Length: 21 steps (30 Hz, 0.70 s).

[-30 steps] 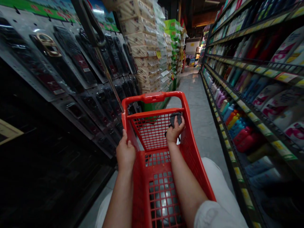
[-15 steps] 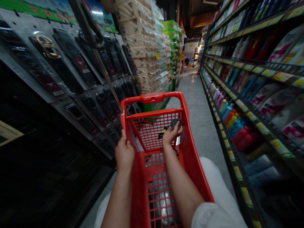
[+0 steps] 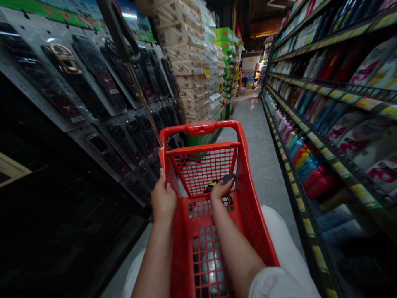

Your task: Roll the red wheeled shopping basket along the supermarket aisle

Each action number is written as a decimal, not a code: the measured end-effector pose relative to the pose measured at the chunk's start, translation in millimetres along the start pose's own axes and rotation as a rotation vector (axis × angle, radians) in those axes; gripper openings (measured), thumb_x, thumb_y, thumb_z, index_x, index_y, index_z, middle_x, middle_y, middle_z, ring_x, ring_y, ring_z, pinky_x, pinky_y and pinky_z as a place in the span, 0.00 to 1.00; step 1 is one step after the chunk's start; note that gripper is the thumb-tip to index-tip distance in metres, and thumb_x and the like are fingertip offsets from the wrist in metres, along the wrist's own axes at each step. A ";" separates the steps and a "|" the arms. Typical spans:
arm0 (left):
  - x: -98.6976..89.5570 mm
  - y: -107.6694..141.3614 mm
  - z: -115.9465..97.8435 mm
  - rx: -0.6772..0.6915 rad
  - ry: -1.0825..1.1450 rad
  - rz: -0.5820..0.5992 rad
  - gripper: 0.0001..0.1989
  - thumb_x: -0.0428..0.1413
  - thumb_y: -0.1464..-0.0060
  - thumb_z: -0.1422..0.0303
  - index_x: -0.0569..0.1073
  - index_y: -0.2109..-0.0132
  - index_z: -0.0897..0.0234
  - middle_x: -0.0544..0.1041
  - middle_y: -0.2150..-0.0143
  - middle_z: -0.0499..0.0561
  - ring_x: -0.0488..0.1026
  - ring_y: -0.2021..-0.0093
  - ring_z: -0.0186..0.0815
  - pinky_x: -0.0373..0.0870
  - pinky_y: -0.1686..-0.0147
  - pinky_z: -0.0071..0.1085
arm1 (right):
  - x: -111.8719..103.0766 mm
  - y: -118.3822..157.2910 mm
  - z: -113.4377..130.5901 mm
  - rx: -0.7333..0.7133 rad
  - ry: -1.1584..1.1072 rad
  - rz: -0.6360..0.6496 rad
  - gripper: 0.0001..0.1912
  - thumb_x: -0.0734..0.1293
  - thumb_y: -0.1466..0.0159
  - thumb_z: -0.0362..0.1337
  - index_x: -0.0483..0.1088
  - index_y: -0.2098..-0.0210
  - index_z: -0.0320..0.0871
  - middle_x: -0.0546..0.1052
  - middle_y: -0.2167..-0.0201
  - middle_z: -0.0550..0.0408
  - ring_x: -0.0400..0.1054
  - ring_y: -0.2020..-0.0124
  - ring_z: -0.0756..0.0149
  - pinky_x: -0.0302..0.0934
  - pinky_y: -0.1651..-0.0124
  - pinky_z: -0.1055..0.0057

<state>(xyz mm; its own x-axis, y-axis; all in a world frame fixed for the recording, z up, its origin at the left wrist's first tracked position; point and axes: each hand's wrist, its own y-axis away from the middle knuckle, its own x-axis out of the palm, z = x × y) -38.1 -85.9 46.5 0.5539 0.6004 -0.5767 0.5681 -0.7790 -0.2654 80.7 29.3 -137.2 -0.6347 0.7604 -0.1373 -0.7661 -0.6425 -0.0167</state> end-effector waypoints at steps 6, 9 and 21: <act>1.5 -1.7 3.7 -0.008 -0.009 -0.002 0.29 0.48 0.41 0.78 0.61 0.32 0.66 0.71 0.39 0.61 0.68 0.38 0.43 0.62 0.37 0.39 | -3.4 -41.1 82.8 -0.237 -0.063 -0.071 0.31 0.57 0.37 0.30 0.52 0.35 0.37 0.60 0.41 0.33 0.57 0.38 0.50 0.56 0.39 0.53; 2.0 -1.9 3.8 -0.013 -0.010 0.003 0.30 0.48 0.41 0.78 0.60 0.32 0.67 0.71 0.38 0.61 0.68 0.37 0.42 0.61 0.37 0.38 | -10.4 -45.2 104.5 -0.336 -0.099 -0.053 0.30 0.60 0.37 0.32 0.53 0.36 0.39 0.62 0.41 0.36 0.57 0.37 0.53 0.55 0.37 0.55; 5.4 -1.8 5.6 0.025 0.047 -0.009 0.30 0.48 0.42 0.79 0.61 0.32 0.69 0.68 0.35 0.59 0.65 0.36 0.38 0.57 0.35 0.34 | -4.7 3.2 79.0 -0.717 0.045 0.267 0.36 0.59 0.42 0.23 0.60 0.35 0.46 0.52 0.33 0.45 0.50 0.34 0.55 0.51 0.35 0.56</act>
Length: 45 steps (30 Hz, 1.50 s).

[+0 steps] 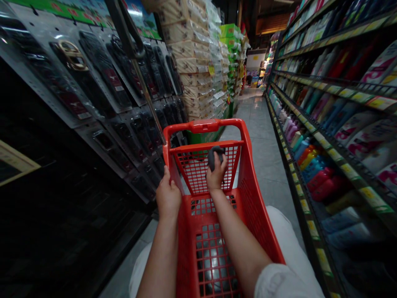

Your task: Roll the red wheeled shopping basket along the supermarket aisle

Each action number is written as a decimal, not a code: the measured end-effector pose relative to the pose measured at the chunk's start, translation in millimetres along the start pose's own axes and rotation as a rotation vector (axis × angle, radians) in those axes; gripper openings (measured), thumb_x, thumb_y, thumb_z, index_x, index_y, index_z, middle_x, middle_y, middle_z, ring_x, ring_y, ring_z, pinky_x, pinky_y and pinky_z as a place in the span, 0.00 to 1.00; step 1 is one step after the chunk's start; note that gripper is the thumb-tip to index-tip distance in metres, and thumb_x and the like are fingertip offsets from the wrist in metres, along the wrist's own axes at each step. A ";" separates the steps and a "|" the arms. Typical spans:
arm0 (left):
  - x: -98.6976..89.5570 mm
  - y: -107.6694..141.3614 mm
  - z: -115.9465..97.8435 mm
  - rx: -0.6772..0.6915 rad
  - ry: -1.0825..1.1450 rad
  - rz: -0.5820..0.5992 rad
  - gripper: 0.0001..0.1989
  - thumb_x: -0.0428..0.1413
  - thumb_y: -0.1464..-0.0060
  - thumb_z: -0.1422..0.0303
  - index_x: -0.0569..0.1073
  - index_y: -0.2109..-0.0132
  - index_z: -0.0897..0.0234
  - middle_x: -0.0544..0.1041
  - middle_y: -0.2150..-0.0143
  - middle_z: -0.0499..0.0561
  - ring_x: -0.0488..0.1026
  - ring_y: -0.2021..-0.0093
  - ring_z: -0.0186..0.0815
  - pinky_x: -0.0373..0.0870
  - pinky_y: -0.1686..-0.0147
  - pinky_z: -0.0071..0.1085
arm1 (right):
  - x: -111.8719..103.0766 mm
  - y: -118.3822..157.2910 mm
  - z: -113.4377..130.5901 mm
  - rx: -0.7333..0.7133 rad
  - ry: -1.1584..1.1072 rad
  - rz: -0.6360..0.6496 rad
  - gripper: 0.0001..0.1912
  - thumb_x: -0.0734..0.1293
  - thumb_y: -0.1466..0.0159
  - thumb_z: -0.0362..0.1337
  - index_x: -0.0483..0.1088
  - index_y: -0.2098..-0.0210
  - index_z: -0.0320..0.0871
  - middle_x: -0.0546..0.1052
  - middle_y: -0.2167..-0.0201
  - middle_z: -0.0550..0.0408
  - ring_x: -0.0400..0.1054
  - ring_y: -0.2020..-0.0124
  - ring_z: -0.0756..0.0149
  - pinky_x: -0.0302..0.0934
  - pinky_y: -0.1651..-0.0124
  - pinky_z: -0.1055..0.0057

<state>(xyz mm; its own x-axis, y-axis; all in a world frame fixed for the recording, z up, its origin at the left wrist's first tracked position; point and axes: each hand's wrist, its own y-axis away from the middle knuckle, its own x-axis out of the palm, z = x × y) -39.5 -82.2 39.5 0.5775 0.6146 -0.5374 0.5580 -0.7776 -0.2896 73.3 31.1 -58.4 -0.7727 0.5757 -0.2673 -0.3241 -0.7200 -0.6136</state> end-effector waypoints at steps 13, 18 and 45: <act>-0.8 1.3 6.0 0.011 0.003 -0.003 0.31 0.48 0.42 0.80 0.61 0.32 0.66 0.71 0.38 0.58 0.69 0.38 0.37 0.61 0.37 0.33 | -16.3 -2.6 -6.6 0.178 0.037 -0.129 0.37 0.57 0.47 0.22 0.66 0.39 0.47 0.59 0.39 0.43 0.54 0.37 0.52 0.51 0.36 0.50; -1.8 3.4 2.0 0.002 -0.061 0.018 0.31 0.48 0.42 0.80 0.60 0.32 0.67 0.71 0.38 0.60 0.71 0.40 0.41 0.64 0.39 0.37 | 3.8 11.2 33.0 0.062 0.056 0.117 0.38 0.58 0.45 0.22 0.63 0.37 0.49 0.55 0.37 0.45 0.53 0.37 0.53 0.53 0.37 0.53; -0.8 6.0 9.0 0.022 -0.014 0.015 0.32 0.47 0.43 0.81 0.60 0.31 0.66 0.70 0.36 0.58 0.69 0.39 0.37 0.63 0.38 0.33 | 23.0 18.2 74.1 -0.310 0.133 0.377 0.28 0.58 0.35 0.26 0.68 0.40 0.56 0.61 0.39 0.51 0.54 0.45 0.57 0.59 0.46 0.62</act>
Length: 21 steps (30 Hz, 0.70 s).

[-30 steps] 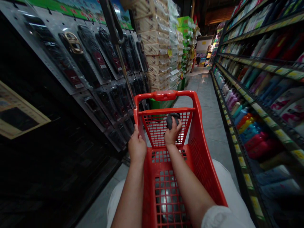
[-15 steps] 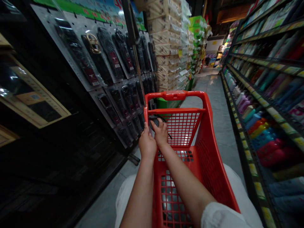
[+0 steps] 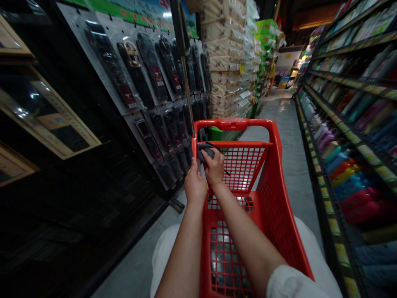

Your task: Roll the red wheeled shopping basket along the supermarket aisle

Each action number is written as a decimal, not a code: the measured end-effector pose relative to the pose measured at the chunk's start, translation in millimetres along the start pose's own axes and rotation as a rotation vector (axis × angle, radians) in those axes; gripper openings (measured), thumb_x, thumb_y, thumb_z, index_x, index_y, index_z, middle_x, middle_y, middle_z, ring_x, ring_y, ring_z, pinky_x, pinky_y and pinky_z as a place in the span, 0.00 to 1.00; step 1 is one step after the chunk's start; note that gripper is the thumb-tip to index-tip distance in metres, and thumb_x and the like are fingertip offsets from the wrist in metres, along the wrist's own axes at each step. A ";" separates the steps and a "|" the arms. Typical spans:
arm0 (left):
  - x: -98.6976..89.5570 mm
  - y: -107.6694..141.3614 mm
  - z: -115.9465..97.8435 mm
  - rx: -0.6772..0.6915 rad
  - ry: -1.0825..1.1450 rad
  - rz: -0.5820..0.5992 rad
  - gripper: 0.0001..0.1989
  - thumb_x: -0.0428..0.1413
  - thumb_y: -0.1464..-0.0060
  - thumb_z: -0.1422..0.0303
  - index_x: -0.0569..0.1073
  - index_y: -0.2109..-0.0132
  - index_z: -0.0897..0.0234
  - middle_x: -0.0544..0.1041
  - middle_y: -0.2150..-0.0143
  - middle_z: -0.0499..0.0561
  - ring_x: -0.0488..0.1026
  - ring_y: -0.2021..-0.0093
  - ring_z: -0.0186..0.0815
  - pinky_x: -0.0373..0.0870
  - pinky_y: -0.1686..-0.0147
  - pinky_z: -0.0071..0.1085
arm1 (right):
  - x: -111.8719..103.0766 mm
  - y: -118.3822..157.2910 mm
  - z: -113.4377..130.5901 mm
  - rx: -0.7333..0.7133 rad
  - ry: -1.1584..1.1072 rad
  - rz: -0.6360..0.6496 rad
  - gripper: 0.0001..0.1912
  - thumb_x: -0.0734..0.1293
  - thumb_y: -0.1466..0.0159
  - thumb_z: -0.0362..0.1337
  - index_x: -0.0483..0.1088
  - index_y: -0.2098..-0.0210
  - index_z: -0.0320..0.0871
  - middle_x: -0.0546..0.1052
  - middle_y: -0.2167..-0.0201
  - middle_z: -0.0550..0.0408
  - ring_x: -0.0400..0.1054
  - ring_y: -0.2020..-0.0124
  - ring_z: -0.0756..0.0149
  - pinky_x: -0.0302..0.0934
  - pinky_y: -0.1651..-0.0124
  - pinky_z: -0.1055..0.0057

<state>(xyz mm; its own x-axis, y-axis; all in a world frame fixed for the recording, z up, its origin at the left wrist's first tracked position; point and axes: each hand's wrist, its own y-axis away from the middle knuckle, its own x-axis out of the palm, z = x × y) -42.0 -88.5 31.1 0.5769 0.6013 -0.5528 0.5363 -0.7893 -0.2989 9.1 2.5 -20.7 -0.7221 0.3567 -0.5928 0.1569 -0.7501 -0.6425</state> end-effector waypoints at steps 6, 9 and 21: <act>-1.8 -0.8 -1.3 -0.015 -0.020 -0.001 0.32 0.47 0.43 0.80 0.59 0.31 0.66 0.70 0.37 0.59 0.69 0.39 0.38 0.63 0.38 0.33 | 2.5 0.3 -2.1 -0.009 0.133 0.165 0.26 0.58 0.33 0.29 0.69 0.42 0.61 0.62 0.39 0.51 0.55 0.48 0.56 0.61 0.51 0.60; -2.2 -1.4 -1.0 -0.021 -0.029 -0.006 0.32 0.47 0.42 0.79 0.59 0.31 0.66 0.72 0.38 0.59 0.71 0.40 0.39 0.65 0.40 0.33 | 11.0 28.1 -13.7 0.020 0.191 0.257 0.24 0.59 0.32 0.30 0.70 0.43 0.62 0.63 0.39 0.52 0.57 0.49 0.56 0.62 0.53 0.62; -5.8 -1.0 0.9 -0.023 -0.055 -0.014 0.32 0.46 0.43 0.80 0.59 0.31 0.68 0.73 0.39 0.61 0.72 0.41 0.41 0.67 0.41 0.34 | -2.8 41.9 -16.4 0.108 -0.014 0.211 0.25 0.63 0.43 0.22 0.79 0.54 0.55 0.72 0.49 0.53 0.61 0.50 0.59 0.61 0.51 0.67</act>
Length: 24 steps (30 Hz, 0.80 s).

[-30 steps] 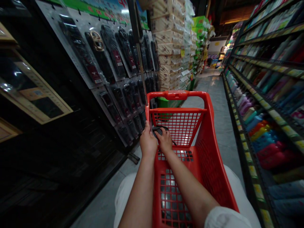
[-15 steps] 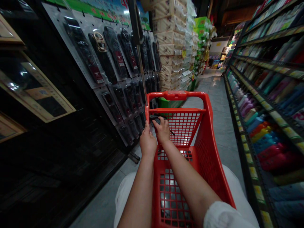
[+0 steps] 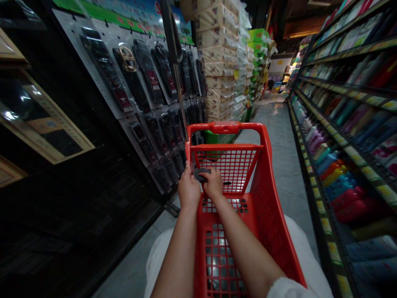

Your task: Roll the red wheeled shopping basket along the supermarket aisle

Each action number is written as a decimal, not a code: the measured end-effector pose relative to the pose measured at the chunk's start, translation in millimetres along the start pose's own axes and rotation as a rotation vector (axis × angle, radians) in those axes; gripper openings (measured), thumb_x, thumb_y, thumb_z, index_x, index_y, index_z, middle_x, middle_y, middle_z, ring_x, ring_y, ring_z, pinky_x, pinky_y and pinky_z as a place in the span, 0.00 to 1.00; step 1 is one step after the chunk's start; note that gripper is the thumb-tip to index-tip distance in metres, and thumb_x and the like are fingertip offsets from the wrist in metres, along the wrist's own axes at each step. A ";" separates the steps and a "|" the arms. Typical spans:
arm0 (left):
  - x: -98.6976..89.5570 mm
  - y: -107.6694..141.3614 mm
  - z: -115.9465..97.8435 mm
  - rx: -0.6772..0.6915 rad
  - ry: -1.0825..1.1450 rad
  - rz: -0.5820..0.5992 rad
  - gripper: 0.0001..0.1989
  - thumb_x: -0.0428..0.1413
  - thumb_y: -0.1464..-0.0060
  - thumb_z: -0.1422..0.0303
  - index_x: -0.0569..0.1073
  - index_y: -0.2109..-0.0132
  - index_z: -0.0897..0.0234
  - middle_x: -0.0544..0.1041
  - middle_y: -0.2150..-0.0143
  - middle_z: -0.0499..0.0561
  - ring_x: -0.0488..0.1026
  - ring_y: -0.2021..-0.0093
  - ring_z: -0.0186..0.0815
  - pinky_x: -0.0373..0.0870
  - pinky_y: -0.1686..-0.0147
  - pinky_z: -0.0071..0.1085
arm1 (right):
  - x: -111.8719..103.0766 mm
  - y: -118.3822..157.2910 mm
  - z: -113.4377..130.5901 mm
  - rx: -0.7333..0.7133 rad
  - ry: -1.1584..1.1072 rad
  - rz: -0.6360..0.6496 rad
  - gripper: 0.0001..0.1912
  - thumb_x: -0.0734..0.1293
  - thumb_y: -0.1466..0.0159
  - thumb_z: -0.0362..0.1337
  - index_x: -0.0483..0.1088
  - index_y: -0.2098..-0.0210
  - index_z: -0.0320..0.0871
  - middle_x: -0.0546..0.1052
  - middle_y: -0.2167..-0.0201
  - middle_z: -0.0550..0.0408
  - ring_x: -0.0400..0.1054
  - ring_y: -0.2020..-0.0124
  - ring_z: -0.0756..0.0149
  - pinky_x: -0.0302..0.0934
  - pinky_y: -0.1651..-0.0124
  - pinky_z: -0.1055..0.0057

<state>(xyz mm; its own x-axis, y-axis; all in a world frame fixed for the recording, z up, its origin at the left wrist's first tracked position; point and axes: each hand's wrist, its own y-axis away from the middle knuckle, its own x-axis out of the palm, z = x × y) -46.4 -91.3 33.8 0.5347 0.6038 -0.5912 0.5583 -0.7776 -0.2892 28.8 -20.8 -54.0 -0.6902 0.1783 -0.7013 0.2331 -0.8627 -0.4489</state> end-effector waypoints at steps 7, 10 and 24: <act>-1.4 -1.0 2.7 -0.001 0.065 -0.010 0.32 0.46 0.43 0.80 0.60 0.32 0.67 0.71 0.37 0.57 0.68 0.37 0.36 0.61 0.37 0.30 | -22.9 -21.8 -5.5 -0.090 0.058 -0.223 0.33 0.60 0.43 0.20 0.75 0.48 0.60 0.67 0.41 0.56 0.56 0.46 0.57 0.58 0.46 0.61; -3.9 -0.2 1.0 -0.009 0.073 -0.011 0.31 0.46 0.42 0.80 0.59 0.31 0.68 0.70 0.37 0.59 0.68 0.37 0.36 0.60 0.37 0.31 | -24.5 -16.7 -49.8 0.057 0.022 -0.433 0.32 0.59 0.44 0.20 0.77 0.50 0.55 0.68 0.43 0.53 0.58 0.45 0.57 0.57 0.43 0.58; 0.2 0.2 -3.1 -0.007 0.019 -0.009 0.31 0.46 0.42 0.81 0.59 0.32 0.68 0.70 0.37 0.61 0.69 0.38 0.39 0.62 0.38 0.34 | 14.0 -12.9 -24.5 0.131 -0.135 -0.390 0.42 0.59 0.50 0.18 0.68 0.40 0.55 0.58 0.40 0.49 0.56 0.42 0.57 0.56 0.40 0.60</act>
<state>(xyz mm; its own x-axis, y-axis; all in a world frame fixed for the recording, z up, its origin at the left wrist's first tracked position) -44.2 -90.8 36.0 0.5419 0.6140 -0.5739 0.5672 -0.7711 -0.2893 32.9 4.4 -71.6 -0.7950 0.4468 -0.4103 -0.1457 -0.7973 -0.5858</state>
